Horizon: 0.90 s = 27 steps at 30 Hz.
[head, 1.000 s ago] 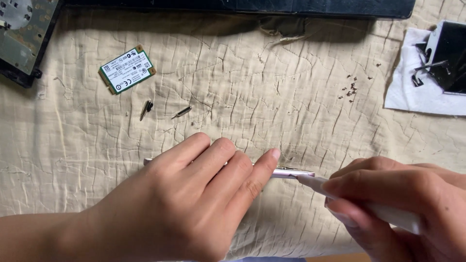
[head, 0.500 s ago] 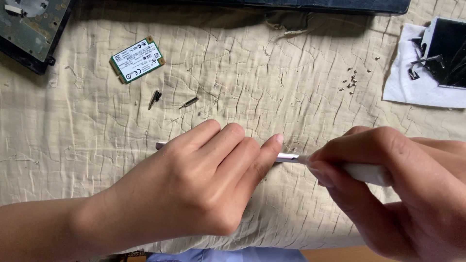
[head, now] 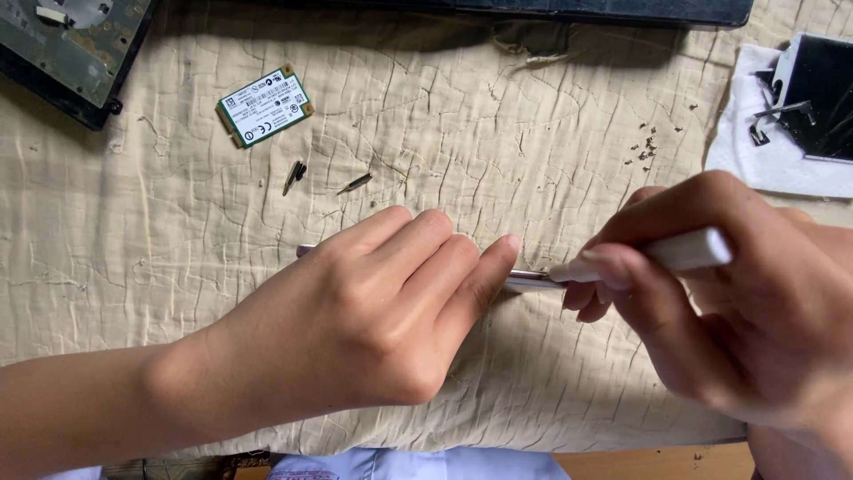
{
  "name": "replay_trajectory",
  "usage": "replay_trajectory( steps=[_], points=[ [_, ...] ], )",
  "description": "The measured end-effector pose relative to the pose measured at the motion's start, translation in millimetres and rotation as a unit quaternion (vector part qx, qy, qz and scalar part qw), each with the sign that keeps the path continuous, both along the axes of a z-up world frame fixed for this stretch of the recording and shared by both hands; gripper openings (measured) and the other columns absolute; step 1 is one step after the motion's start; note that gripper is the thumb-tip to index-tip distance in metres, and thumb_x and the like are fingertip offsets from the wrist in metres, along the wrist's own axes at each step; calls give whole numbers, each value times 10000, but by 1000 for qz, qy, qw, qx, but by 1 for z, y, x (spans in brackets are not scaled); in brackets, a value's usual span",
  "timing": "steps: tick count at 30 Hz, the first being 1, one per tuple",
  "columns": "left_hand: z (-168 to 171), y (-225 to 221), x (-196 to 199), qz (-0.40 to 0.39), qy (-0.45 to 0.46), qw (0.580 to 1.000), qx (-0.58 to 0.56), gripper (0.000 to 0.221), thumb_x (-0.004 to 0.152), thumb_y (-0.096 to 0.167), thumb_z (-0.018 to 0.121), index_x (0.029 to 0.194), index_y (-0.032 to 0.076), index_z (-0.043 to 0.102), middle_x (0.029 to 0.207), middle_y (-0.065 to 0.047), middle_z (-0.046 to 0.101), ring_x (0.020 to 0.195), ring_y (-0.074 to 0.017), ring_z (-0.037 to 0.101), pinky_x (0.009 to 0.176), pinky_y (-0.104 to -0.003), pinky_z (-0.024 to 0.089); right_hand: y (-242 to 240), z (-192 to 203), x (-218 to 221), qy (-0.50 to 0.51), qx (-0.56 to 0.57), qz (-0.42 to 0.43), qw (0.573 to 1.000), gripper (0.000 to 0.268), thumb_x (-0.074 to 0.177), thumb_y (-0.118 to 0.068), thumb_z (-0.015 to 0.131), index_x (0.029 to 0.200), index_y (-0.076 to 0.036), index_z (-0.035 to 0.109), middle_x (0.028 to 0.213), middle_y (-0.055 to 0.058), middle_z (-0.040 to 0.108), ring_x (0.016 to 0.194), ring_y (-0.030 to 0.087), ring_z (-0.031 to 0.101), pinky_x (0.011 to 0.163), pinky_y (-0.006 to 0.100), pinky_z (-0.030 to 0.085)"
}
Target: Finalizing a phone repair by installing internal screws, attaching the back cover, and using a SIM ejector tool.
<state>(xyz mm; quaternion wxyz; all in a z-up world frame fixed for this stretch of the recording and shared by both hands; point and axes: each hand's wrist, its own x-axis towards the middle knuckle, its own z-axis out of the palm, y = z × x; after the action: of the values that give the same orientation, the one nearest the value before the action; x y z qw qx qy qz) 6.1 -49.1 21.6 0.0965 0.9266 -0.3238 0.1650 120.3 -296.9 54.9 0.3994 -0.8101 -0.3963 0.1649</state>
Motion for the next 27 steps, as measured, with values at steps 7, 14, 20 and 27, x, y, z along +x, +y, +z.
replay_trajectory(
  steps=[7, 14, 20, 27],
  points=[
    [1, 1, 1, -1, 6, 1000, -4, 99, 1069, -50, 716, 1146, -4, 760, 775, 9, 523, 690, -127, 487, 597, -247, 438, 34, -15, -20, 169, 63, -128, 975, 225, 1058, -41, 425, 864, 73, 427, 645, 187, 617, 355, 239, 661, 339, 261, 536],
    [-1, 2, 0, -12, 27, 999, -16, 212, 1012, -101, 752, 1192, 9, 776, 822, -26, 603, 729, -148, 551, 630, -262, 510, 30, -41, -11, 372, 172, -174, 895, 287, 1047, -168, 516, 826, 11, 480, 675, 166, 574, 289, 263, 528, 240, 302, 492],
    [0, 2, 1, -11, 25, 999, -29, 142, 1058, -83, 716, 1168, -8, 765, 790, -11, 525, 702, -159, 482, 603, -274, 437, 34, -45, -7, 476, 244, -143, 833, 261, 1050, -163, 517, 871, 26, 524, 541, 124, 400, 309, 206, 413, 252, 268, 437],
    [-2, 2, 2, -6, 24, 999, -31, 114, 1077, -57, 716, 1148, 16, 768, 785, -1, 517, 699, -153, 482, 599, -271, 444, 30, -49, -4, 523, 249, -125, 806, 249, 1072, -149, 486, 920, 35, 557, 561, 138, 465, 306, 221, 461, 257, 256, 391]
  ],
)
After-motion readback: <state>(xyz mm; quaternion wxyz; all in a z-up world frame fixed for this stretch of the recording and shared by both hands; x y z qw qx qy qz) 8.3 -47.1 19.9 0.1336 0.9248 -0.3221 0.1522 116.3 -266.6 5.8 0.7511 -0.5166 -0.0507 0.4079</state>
